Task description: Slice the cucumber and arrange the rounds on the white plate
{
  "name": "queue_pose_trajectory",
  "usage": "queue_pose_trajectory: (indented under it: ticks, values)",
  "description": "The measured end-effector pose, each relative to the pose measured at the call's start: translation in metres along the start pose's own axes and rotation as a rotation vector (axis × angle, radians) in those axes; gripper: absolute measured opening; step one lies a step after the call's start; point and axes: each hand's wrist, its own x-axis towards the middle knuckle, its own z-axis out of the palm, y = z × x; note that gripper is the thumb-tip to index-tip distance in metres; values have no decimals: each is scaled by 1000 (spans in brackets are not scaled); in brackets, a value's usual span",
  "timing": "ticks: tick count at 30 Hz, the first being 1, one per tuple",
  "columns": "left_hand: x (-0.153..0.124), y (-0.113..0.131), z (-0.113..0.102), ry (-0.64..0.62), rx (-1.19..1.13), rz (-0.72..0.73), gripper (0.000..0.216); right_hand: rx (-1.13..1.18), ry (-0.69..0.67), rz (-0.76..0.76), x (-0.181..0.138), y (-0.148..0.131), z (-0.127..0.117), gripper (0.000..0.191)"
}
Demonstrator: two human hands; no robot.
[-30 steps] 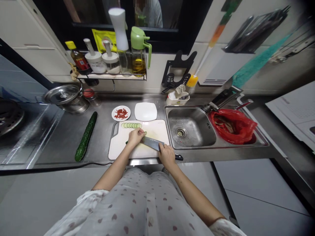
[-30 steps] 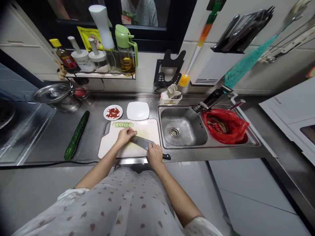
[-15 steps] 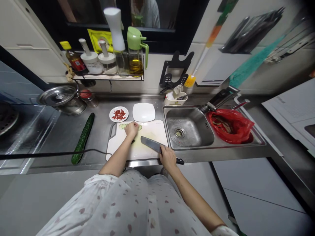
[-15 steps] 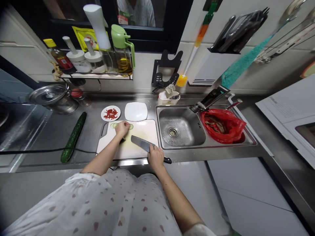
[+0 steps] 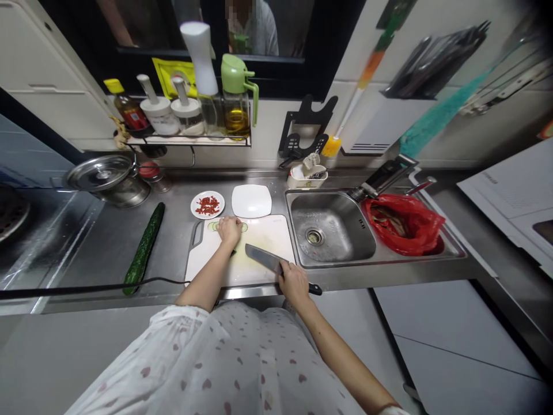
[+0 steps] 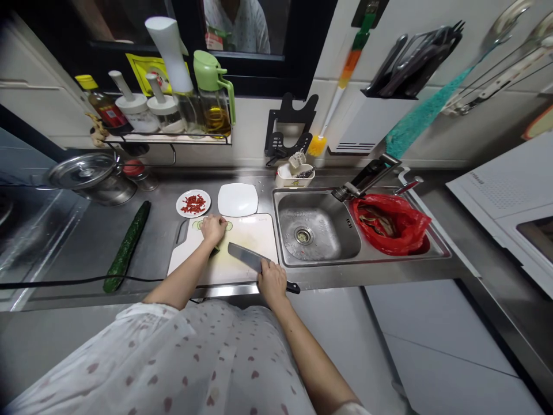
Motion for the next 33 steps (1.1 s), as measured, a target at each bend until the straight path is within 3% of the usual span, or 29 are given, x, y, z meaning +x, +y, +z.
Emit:
queue_pose_trajectory:
  ticks: [7,14,19,25,33]
  values:
    - [-2,6,-4,0,-4,11,19,-4,5,-24,-1,0,-1,36]
    - [-13,-2,-16,24,-188,-98,21,22,19,-22,0,2,2,37]
    - [-38,-19,-21,0,-337,-60,21,80,18,2,3,0,2,30]
    - [-77,-35,-25,13,-330,14,25,151,-9,87,11,-3,0,34]
    - [-123,-44,-23,43,-155,31,61,149,-49,133,19,-2,-5,32]
